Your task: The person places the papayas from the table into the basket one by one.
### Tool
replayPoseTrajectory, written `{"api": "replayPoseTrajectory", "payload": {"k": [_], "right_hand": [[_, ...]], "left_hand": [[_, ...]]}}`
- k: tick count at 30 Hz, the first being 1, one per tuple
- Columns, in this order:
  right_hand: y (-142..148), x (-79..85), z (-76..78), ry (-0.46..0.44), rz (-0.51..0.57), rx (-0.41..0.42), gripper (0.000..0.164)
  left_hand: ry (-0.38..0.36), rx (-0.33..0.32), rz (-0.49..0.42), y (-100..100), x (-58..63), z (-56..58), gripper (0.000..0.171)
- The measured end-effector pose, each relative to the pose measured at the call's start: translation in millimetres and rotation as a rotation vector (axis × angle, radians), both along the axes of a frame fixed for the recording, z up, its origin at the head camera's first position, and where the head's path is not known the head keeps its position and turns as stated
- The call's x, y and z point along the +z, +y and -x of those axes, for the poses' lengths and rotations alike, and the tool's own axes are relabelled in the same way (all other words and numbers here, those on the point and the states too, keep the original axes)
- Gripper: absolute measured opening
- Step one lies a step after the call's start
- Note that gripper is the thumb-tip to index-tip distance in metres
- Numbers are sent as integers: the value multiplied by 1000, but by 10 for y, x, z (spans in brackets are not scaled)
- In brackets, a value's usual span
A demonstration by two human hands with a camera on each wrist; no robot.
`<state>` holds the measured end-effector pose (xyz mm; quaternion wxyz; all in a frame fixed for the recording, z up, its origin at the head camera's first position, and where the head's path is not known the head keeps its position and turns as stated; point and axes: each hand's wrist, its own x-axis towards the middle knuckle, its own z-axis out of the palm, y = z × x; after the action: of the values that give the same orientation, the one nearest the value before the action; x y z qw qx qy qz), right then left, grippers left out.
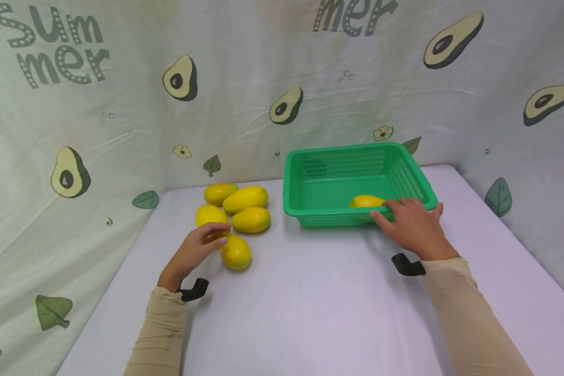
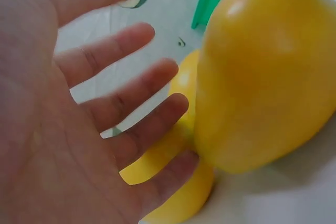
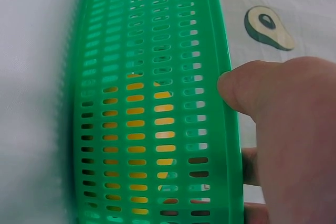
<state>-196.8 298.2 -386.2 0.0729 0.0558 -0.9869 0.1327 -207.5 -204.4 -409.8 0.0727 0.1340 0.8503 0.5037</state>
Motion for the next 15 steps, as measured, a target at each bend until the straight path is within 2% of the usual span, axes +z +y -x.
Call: {"api": "replayPoseTrajectory", "payload": {"k": [6, 9, 15], "right_hand": [[19, 7, -13, 0, 5, 2, 73], [22, 5, -11, 3, 5, -1, 73], [8, -1, -11, -2, -3, 4, 72]], "left_hand": [[73, -72, 59, 18, -72, -54, 52], [75, -89, 95, 42, -111, -75, 55], [40, -76, 149, 42, -180, -134, 59]]}}
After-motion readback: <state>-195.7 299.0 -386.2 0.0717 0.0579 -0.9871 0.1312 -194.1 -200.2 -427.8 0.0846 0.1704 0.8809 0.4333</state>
